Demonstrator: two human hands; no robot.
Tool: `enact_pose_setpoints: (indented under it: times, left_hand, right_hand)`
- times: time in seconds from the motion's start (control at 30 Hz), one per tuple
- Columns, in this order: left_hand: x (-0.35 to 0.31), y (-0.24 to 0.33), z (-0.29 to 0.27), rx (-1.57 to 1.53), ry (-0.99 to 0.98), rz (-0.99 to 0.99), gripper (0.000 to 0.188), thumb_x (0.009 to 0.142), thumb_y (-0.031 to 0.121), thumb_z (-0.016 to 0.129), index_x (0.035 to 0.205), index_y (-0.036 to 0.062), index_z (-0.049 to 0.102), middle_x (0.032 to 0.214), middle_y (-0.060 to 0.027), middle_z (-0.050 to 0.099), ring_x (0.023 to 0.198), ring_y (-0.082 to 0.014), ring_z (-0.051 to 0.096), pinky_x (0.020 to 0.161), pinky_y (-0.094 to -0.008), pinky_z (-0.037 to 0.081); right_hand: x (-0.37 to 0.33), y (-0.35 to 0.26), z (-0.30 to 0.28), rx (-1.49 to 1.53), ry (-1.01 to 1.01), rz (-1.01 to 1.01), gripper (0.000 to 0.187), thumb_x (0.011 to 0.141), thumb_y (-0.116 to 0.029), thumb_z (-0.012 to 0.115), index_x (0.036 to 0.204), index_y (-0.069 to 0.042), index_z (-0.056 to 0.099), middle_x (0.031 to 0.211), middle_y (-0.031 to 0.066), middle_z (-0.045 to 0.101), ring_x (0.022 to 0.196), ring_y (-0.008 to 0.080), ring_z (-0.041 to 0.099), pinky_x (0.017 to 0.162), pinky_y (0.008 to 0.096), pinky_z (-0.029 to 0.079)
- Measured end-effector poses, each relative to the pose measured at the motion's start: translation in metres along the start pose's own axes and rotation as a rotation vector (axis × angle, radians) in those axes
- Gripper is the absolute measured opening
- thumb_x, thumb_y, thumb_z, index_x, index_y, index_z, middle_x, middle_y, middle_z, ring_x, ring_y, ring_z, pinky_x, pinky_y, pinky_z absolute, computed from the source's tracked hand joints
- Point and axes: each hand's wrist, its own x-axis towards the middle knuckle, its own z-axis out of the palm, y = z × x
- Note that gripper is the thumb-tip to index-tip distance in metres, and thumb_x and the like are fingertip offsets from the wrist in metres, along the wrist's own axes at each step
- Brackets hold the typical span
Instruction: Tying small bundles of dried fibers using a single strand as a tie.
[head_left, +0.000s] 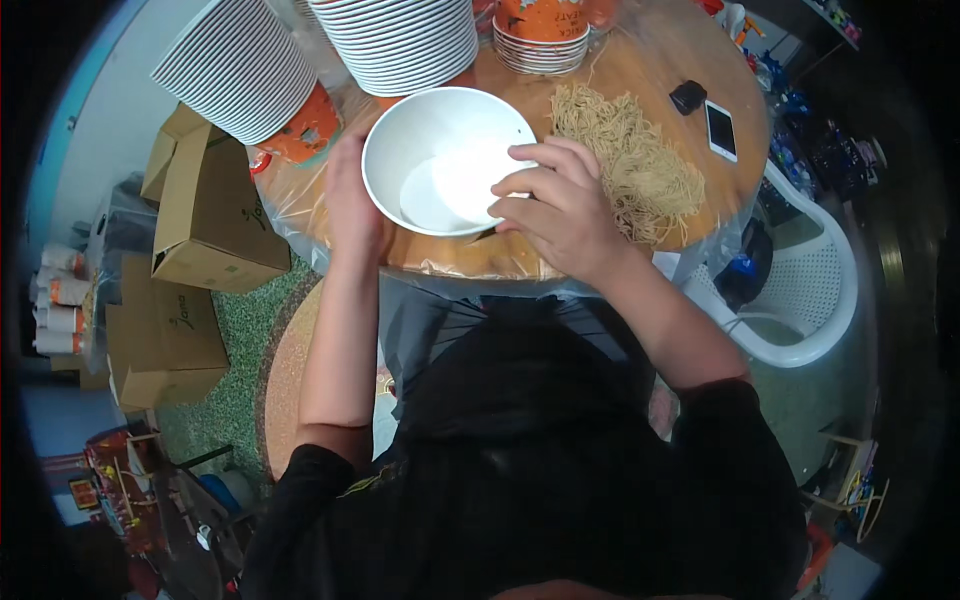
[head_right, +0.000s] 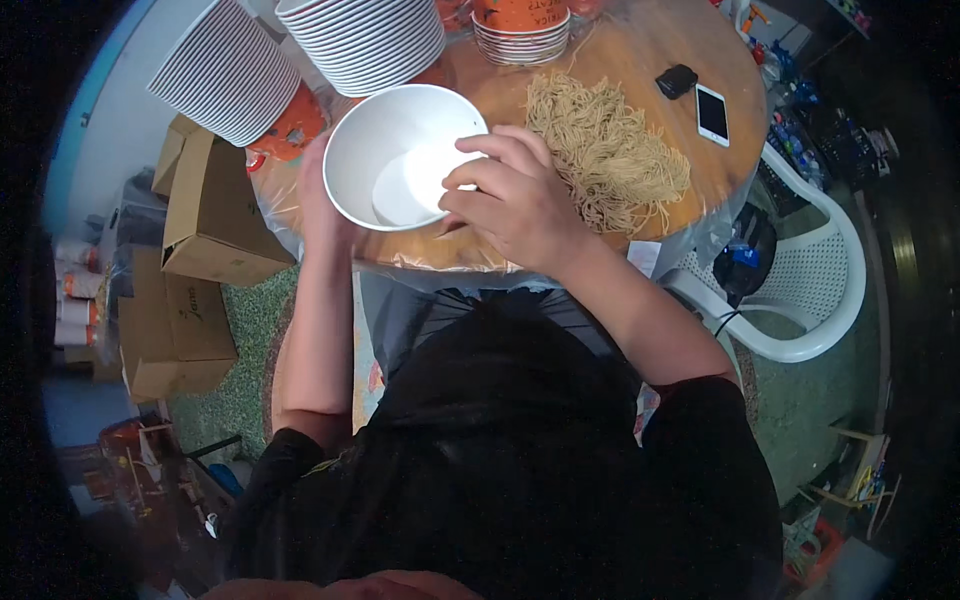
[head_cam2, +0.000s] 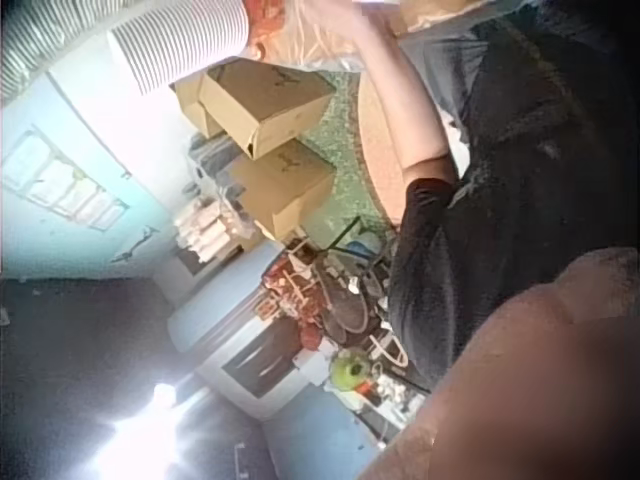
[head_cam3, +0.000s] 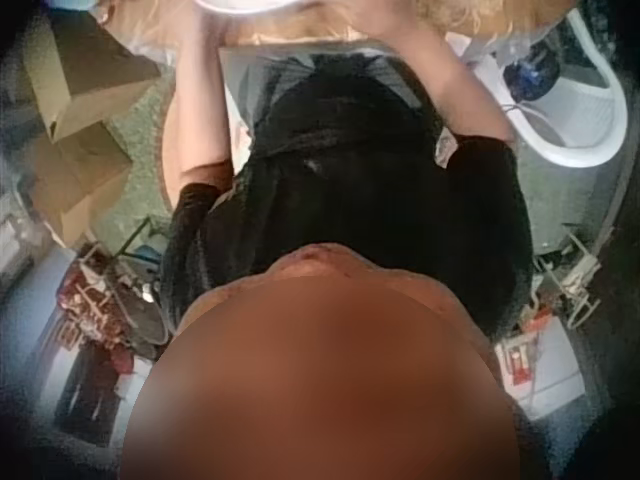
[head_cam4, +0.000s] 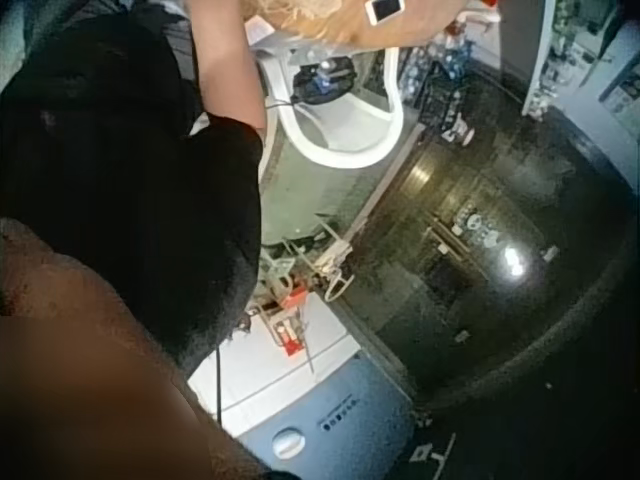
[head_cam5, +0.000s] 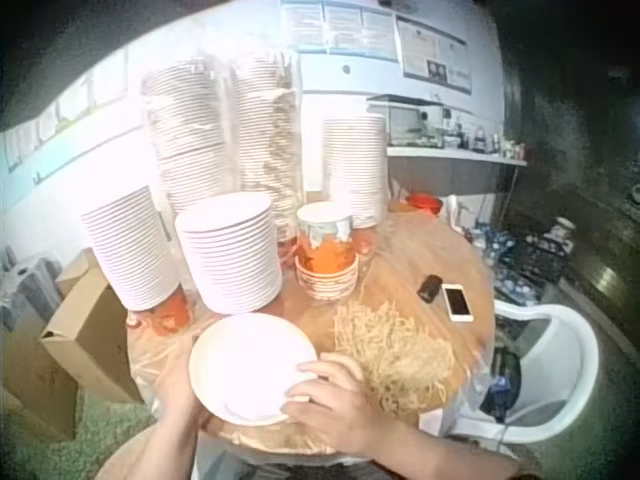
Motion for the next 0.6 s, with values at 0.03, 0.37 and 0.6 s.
enact_pose_setpoints:
  times: [0.03,0.37,0.6]
  left_hand:
    - [-0.009,0.003,-0.008,0.119,0.046,0.208,0.037,0.122,0.028,0.049,0.143,0.0012,0.064,0.136,-0.0160,0.074,0.125,-0.0250,0.073,0.108,-0.0395,0.058]
    - [-0.098,0.039,0.039,1.211,-0.383,1.095,0.034,0.083,0.009,0.092,0.115,0.0126,0.081,0.110,-0.0038,0.079,0.111,-0.0262,0.076,0.118,-0.0519,0.046]
    - [-0.100,0.046,0.037,1.220,-0.391,0.958,0.025,0.086,0.008,0.090,0.109,0.0144,0.083,0.101,-0.0029,0.079,0.108,-0.0242,0.077,0.117,-0.0521,0.046]
  right_hand:
    - [-0.001,0.003,0.002,-0.014,0.007,-0.006,0.022,0.085,-0.025,0.091,0.104,-0.017,0.082,0.117,-0.0030,0.077,0.133,0.0285,0.067,0.116,0.0575,0.048]
    - [0.000,0.016,-0.017,0.009,0.173,0.167,0.047,0.084,-0.035,0.096,0.123,-0.014,0.081,0.127,0.0074,0.078,0.119,0.0338,0.071,0.103,0.0489,0.055]
    - [-0.030,0.035,-0.041,-0.012,-0.034,0.696,0.010,0.093,-0.011,0.084,0.102,-0.006,0.082,0.095,0.0110,0.075,0.088,0.0286,0.073,0.083,0.0419,0.060]
